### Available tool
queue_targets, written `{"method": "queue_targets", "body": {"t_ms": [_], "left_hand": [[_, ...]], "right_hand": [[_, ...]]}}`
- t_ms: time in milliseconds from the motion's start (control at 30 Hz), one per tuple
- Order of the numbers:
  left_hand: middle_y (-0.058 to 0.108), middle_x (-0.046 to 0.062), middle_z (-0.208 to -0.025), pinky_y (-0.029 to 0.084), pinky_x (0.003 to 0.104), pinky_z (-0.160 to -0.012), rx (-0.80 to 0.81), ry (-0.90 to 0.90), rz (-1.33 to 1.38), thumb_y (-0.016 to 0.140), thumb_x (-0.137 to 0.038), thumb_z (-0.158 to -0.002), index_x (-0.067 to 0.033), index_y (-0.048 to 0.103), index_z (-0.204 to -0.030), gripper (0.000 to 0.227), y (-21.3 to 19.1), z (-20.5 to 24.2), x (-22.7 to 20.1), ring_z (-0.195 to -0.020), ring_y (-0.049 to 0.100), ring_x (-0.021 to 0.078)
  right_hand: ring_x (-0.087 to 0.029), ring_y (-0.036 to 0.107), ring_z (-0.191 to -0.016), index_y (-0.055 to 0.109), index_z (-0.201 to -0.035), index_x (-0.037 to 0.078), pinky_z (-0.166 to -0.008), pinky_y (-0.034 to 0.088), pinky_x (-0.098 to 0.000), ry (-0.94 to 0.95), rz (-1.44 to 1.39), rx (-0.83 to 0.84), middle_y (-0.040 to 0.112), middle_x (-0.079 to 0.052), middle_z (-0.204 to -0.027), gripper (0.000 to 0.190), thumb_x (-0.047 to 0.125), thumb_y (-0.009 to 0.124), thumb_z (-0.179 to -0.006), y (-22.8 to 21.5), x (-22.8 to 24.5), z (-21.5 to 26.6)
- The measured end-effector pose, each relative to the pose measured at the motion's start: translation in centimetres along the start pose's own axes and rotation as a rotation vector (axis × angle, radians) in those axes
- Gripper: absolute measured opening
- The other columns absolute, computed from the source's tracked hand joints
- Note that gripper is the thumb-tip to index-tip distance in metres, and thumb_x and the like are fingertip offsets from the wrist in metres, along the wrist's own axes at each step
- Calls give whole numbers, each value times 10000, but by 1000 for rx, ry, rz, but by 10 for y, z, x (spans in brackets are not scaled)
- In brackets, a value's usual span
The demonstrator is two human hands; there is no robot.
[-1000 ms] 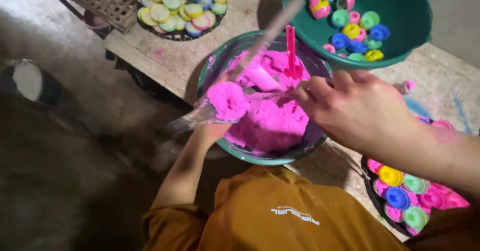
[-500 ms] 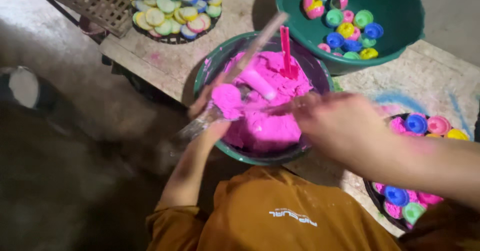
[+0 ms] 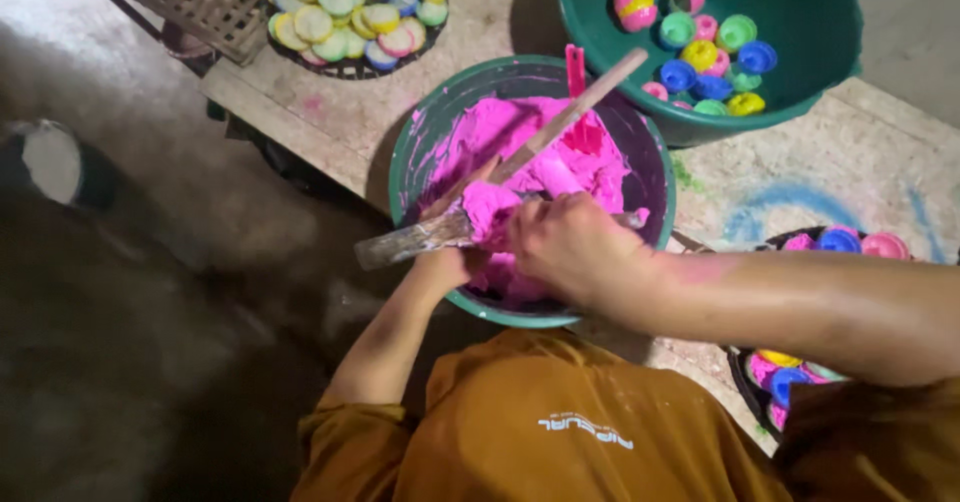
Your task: The person scoops pink paste into a handheld mold, presses it, and releases shaped decorations onto a tray. They repeat this cycle and also place pre-made multicolored round decorations from a bowl onto the same tray.
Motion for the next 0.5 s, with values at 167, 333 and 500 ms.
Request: {"method": "queue_targets", "body": {"t_ms": [167,333,500], "left_hand": [[712,94,-1296,561,370,-985,-94,-302,806,679,-100,-1000,15,534,-1536,567,-15,7,27,-1115,685,188],[688,99,-1231,572,395,-924,-77,197,-141,646,-125,-1035,-138,495,-1576,562,-56,-6,-14,-1074,694,274],[661,150,-1202,564,397,-857,-3,148,-516,657,-144,-920,-158,471,-1537,644,-42,-9,-27,-1016,692,340]], "right_hand": [[-222,711,-660,621,-1093,38,-466,551,-343,89,7,73,641,-95,-835,285,174,604,-843,14,-26,63],[-237,705,-690,618,-1303,90,-485,546,-364,94,39,-59,654,-89,-907,549,217,620,-769,-2,-48,75],[-229,690,-619,644,-1037,33,-434,558,-344,45,53,38,648,-94,-792,290,162,628,-777,-2,-26,20]]}}
Point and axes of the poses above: each hand's wrist, its own z-axis away from the middle knuckle, its own y-axis out of the palm, x = y × z, the point moved 4 cm from there along -z, towards the middle knuckle
